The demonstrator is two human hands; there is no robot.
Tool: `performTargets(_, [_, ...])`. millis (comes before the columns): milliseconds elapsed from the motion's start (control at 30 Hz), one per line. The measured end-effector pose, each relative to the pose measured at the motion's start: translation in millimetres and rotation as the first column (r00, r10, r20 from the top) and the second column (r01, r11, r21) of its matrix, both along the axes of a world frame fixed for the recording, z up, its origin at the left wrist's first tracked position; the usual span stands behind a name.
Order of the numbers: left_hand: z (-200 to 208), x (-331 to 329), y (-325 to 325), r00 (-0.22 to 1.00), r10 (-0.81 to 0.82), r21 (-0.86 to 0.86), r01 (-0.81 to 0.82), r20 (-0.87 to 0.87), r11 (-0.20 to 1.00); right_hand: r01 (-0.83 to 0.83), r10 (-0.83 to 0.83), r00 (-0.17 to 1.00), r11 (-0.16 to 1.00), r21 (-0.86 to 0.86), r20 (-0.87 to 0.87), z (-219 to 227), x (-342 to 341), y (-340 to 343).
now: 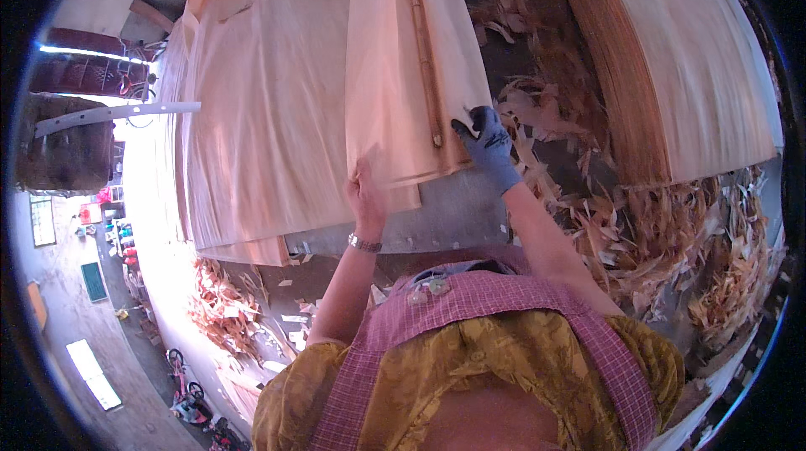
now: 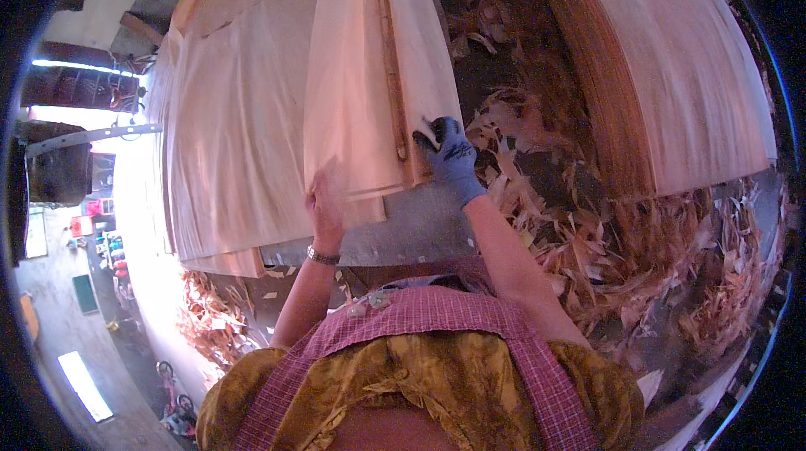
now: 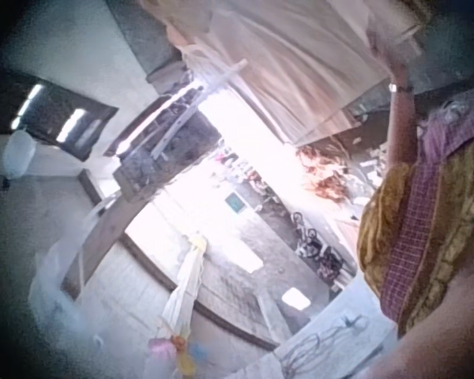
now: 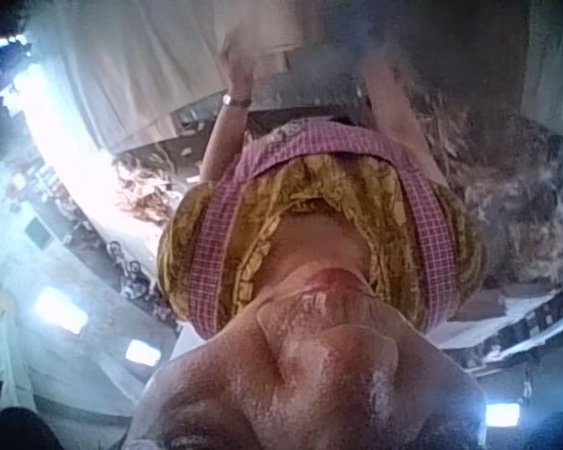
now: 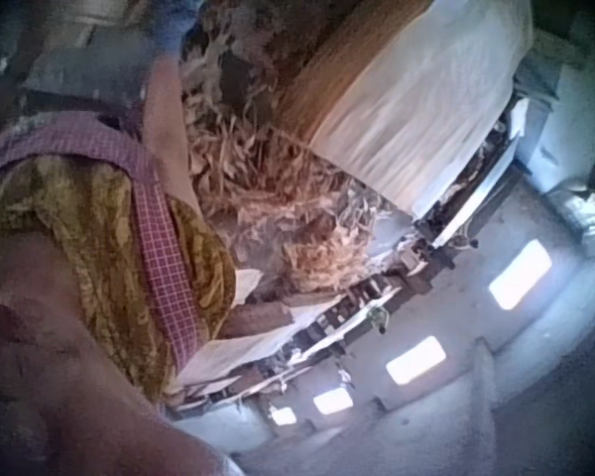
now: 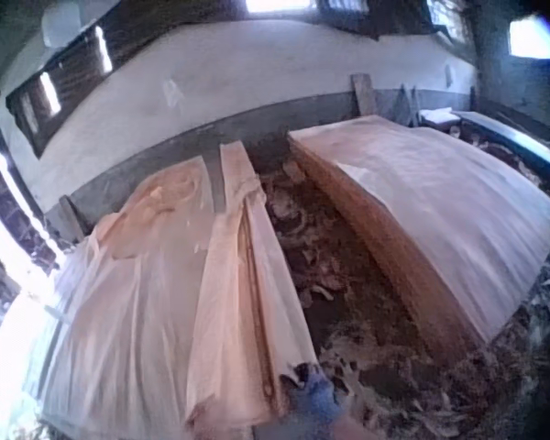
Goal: The person handles wood veneer sheets, using a utility knife to trim edges and applying pieces of tape to the surface before moving the sheets to a stack.
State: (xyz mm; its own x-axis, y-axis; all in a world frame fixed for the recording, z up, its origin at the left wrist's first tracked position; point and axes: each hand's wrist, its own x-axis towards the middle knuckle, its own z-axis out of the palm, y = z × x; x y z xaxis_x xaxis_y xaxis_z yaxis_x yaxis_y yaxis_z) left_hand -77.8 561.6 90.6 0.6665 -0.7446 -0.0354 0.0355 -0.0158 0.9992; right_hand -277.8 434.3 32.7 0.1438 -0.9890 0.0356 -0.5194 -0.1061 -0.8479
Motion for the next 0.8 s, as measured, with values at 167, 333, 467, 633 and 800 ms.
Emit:
performTargets(167, [4,15,14,0.998,0.007,0.068,-0.012,0.063,0.998,-0.233,0.265,0.827,0.964,0.127,-0.496,22,52,-19])
performTargets(333, [31,7,8,0.962,-0.099,0.074,0.083,0.256,0.994,-0.256,0.278,0.916,0.96,0.114,-0.29,-18,63,-36])
performTargets(467, [21,10,13,0.912,-0.177,0.203,0.106,0.37,0.973,-0.11,0.105,0.99,0.993,-0.05,-0.095,-28,33,-27])
performTargets(633, [83,-41,-6,0.837,-0.283,0.325,0.135,0.468,0.936,-0.142,0.158,0.926,0.987,0.073,-0.343,-10,-49,64])
performTargets(800, [107,-108,-49,0.46,-0.429,0.279,0.359,0.777,0.89,0.003,-0.003,0.986,1.0,-0.004,-0.169,-49,-92,146])
